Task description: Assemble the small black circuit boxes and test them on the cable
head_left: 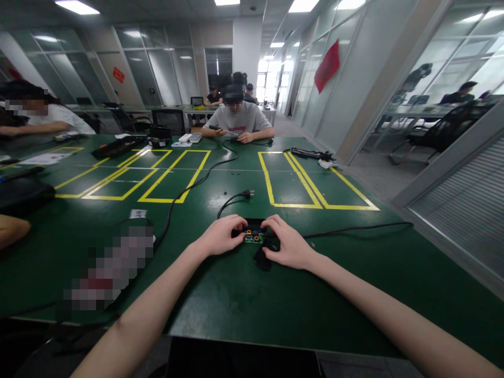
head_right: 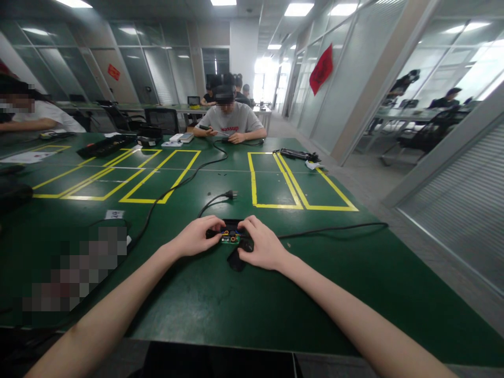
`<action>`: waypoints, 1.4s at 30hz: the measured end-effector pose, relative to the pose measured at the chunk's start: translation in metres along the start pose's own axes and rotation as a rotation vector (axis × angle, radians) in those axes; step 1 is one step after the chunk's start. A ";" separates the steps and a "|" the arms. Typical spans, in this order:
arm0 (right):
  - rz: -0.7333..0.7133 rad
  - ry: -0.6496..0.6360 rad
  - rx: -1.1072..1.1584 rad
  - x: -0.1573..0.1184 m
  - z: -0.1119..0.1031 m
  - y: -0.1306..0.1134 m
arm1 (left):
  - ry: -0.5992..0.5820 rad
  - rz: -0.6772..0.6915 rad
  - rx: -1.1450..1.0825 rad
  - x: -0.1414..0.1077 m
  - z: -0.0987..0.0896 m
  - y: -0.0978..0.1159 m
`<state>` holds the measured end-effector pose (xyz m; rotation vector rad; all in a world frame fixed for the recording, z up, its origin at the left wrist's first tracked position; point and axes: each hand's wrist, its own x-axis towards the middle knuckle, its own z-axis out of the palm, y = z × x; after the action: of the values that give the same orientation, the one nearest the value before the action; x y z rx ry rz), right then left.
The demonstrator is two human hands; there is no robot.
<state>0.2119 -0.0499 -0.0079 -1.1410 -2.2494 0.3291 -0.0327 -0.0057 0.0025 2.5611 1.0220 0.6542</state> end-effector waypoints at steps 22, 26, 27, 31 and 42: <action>0.186 0.114 -0.139 0.004 0.015 -0.002 | 0.060 -0.028 0.037 0.004 0.010 0.002; 0.151 0.039 -0.062 0.003 0.003 0.008 | 0.112 -0.022 -0.012 0.004 0.006 0.000; 0.142 0.012 -0.061 0.003 -0.001 0.011 | 0.129 -0.022 -0.022 0.004 0.005 0.001; 0.111 0.018 -0.074 0.001 -0.018 0.024 | 0.214 -0.030 -0.104 0.004 -0.001 0.006; -0.078 -0.101 0.050 -0.009 -0.029 0.027 | -0.085 -0.196 -0.631 -0.004 -0.007 0.018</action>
<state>0.2509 -0.0421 -0.0006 -1.0294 -2.3529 0.4175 -0.0283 -0.0205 0.0153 1.9012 0.8518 0.6748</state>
